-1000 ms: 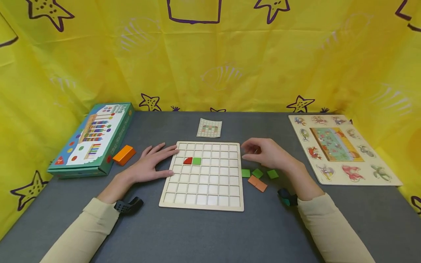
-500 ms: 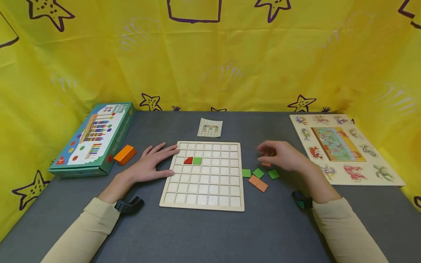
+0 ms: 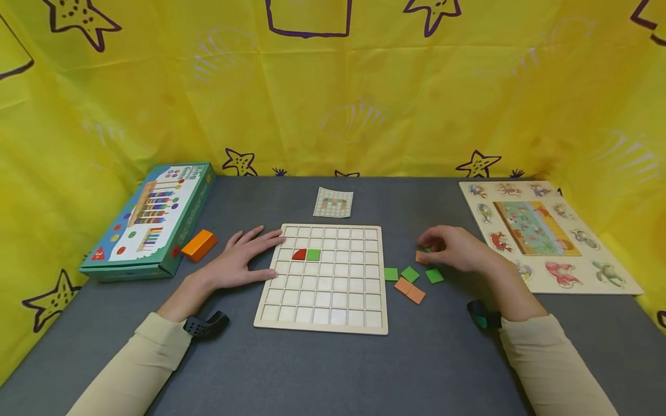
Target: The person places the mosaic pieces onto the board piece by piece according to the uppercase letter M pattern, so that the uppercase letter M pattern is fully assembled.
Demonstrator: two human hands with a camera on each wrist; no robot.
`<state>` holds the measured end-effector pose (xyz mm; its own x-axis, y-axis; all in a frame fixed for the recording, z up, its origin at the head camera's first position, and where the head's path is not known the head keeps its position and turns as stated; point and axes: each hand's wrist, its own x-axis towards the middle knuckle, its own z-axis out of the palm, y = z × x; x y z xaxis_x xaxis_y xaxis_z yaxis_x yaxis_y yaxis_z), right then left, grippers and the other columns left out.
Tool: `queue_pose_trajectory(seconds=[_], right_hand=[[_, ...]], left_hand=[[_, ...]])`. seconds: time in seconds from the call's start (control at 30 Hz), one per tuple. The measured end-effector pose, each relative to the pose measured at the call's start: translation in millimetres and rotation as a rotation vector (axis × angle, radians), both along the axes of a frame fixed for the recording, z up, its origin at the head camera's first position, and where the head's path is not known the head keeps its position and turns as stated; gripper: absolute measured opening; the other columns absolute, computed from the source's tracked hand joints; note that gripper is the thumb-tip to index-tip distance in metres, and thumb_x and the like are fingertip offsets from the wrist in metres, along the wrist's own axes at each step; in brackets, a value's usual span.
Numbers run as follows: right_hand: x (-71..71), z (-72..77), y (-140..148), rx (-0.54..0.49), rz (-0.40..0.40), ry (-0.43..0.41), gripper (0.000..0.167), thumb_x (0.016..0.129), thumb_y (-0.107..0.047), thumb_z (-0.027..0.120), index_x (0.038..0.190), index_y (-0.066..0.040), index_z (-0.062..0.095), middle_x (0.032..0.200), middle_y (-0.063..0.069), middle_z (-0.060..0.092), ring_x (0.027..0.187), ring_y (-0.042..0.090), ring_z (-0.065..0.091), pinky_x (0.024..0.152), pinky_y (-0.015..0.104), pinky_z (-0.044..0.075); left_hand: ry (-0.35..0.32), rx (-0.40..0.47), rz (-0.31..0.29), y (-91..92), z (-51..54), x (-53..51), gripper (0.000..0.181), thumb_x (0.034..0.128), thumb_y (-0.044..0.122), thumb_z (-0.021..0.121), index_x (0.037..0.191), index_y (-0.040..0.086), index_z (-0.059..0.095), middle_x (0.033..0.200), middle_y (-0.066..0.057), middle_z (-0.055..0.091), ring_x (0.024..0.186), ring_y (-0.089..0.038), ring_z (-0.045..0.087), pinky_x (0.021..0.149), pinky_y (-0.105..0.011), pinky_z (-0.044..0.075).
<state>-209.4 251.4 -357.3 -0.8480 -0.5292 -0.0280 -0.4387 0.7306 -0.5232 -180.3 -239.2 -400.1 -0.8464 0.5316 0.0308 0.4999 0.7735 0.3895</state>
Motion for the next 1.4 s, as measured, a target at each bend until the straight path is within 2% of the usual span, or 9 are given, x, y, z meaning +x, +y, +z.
queue_pose_trajectory(seconds=[0.13,0.43,0.7,0.97,1.4], right_hand=[[-0.4,-2.1,1.8,-0.003,0.024,0.021,0.033,0.089,-0.024,0.081,0.114,-0.004,0.072,0.104,0.001,0.068,0.091,0.020,0.061,0.079,0.041,0.051],[-0.4,-5.1,0.5,0.009,0.070,0.066,0.020,0.089,-0.020,0.080,0.104,-0.008,0.074,0.098,-0.001,0.061,0.085,0.017,0.054,0.074,0.035,0.048],[-1.2,-7.1,-1.7,0.008,0.065,0.083,0.017,0.088,-0.019,0.081,0.100,-0.010,0.073,0.095,-0.003,0.061,0.082,0.016,0.053,0.072,0.035,0.047],[-0.1,-7.0,-3.4,-0.022,0.051,0.062,0.019,0.086,-0.013,0.082,0.099,-0.009,0.069,0.083,-0.006,0.060,0.074,0.014,0.053,0.067,0.031,0.047],[0.7,-2.7,-6.5,-0.034,0.040,0.048,0.007,0.092,-0.014,0.077,0.094,-0.013,0.070,0.082,-0.009,0.065,0.075,0.011,0.058,0.071,0.029,0.048]], left_hand=[[0.002,-0.007,0.005,1.1,0.2,-1.5,0.080,0.0922,0.063,0.060,0.159,0.027,0.036,0.165,0.007,0.026,0.152,-0.032,0.011,0.114,-0.065,-0.002],[0.003,-0.002,0.001,1.6,1.0,-2.6,0.080,0.0920,0.064,0.060,0.159,0.027,0.037,0.165,0.006,0.026,0.152,-0.033,0.011,0.114,-0.065,-0.002],[0.001,0.000,0.002,-0.3,-0.4,-2.2,0.080,0.0917,0.065,0.060,0.159,0.028,0.037,0.164,0.007,0.026,0.152,-0.032,0.011,0.114,-0.065,-0.002],[-0.001,-0.005,-0.002,0.3,-0.4,-1.6,0.080,0.0921,0.063,0.060,0.159,0.027,0.037,0.165,0.007,0.025,0.152,-0.033,0.011,0.113,-0.065,-0.002],[-0.003,0.005,-0.006,-0.7,0.0,0.3,0.079,0.0928,0.062,0.060,0.159,0.026,0.037,0.165,0.005,0.026,0.152,-0.033,0.011,0.113,-0.065,-0.002]])
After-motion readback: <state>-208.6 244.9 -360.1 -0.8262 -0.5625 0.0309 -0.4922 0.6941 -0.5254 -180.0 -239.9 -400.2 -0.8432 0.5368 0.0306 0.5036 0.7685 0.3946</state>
